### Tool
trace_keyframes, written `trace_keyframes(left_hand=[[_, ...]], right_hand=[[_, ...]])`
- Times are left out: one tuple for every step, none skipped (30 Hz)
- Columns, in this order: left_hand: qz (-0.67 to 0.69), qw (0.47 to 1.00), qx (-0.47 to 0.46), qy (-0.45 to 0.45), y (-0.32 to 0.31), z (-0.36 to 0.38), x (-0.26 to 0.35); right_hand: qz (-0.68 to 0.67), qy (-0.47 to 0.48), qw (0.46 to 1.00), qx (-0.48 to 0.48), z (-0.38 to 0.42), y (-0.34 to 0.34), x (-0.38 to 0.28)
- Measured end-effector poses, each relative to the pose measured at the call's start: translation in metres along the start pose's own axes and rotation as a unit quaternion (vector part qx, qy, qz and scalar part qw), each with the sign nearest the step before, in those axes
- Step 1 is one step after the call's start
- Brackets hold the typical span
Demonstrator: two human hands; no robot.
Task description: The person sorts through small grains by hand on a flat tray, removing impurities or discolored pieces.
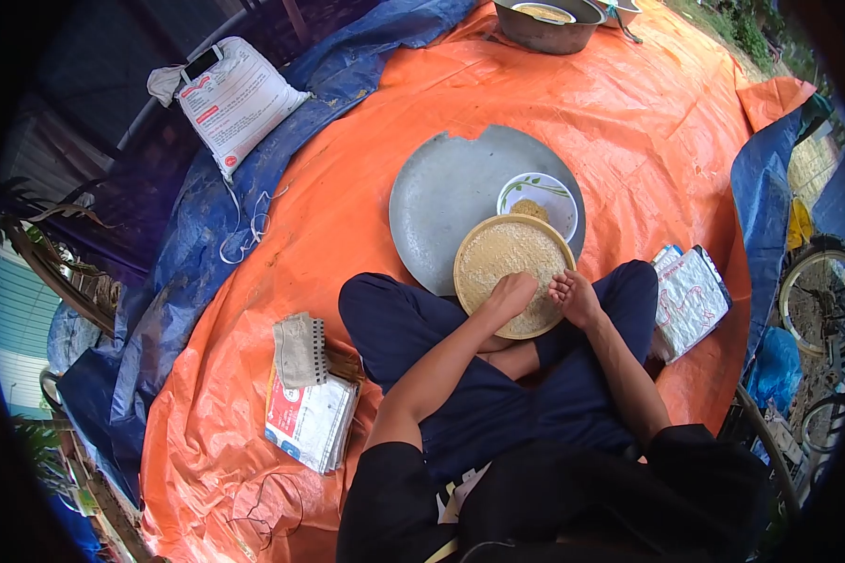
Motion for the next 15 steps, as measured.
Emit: trace_keyframes(left_hand=[[0.002,1.0,0.003,0.001,0.0,-0.001,-0.003],[0.004,1.0,0.007,0.001,0.0,-0.001,-0.004],[0.014,1.0,0.008,0.008,-0.001,-0.002,-0.007],[0.022,1.0,0.008,0.014,0.002,-0.001,-0.01],[0.029,0.999,0.006,0.02,0.006,-0.001,-0.014],[0.031,0.999,0.014,0.014,0.011,-0.001,-0.015],[0.033,0.999,0.021,0.007,0.015,-0.001,-0.018],[0.034,0.999,0.028,0.0,0.019,-0.001,-0.02],[0.05,0.998,0.039,-0.002,0.023,0.0,-0.023],[0.066,0.997,0.05,-0.004,0.029,0.002,-0.023],[0.083,0.995,0.061,-0.006,0.036,0.003,-0.024],[0.148,0.987,0.055,0.012,0.038,0.003,-0.028],[0.213,0.975,0.046,0.032,0.04,0.002,-0.032],[0.281,0.958,0.036,0.053,0.037,0.001,-0.037],[0.405,0.91,0.041,0.079,0.032,0.0,-0.045]], right_hand=[[0.001,0.001,1.0,-0.002,0.001,-0.001,-0.001],[-0.001,0.0,1.0,0.001,0.001,0.0,-0.002],[-0.003,-0.002,1.0,0.004,0.002,0.0,-0.001],[-0.006,-0.003,1.0,0.007,0.001,0.0,-0.001],[-0.003,-0.001,1.0,0.005,0.001,0.0,-0.002],[-0.004,-0.002,1.0,0.004,0.002,-0.001,-0.001],[-0.005,-0.003,1.0,0.002,0.002,-0.001,-0.001],[-0.007,-0.004,1.0,0.001,0.002,-0.002,-0.001],[-0.007,-0.004,1.0,-0.002,0.002,-0.003,-0.001],[-0.007,-0.005,1.0,-0.004,0.002,-0.003,-0.001],[-0.007,-0.006,1.0,-0.006,0.002,-0.003,-0.001],[-0.01,-0.008,1.0,-0.011,0.001,-0.004,-0.001],[-0.013,-0.012,1.0,-0.014,0.0,-0.004,-0.001],[-0.017,-0.017,1.0,-0.013,0.001,-0.004,0.0],[-0.014,-0.015,1.0,-0.018,0.001,-0.004,0.0]])
Point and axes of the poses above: each hand's wrist, its own z-axis away from the middle knuckle, its own y-axis out of the back of the hand, x = y × z, the point moved 7 cm from there along -z, towards the middle knuckle, and after that the axes turned 7 degrees about -y, right-handed, at the moved point
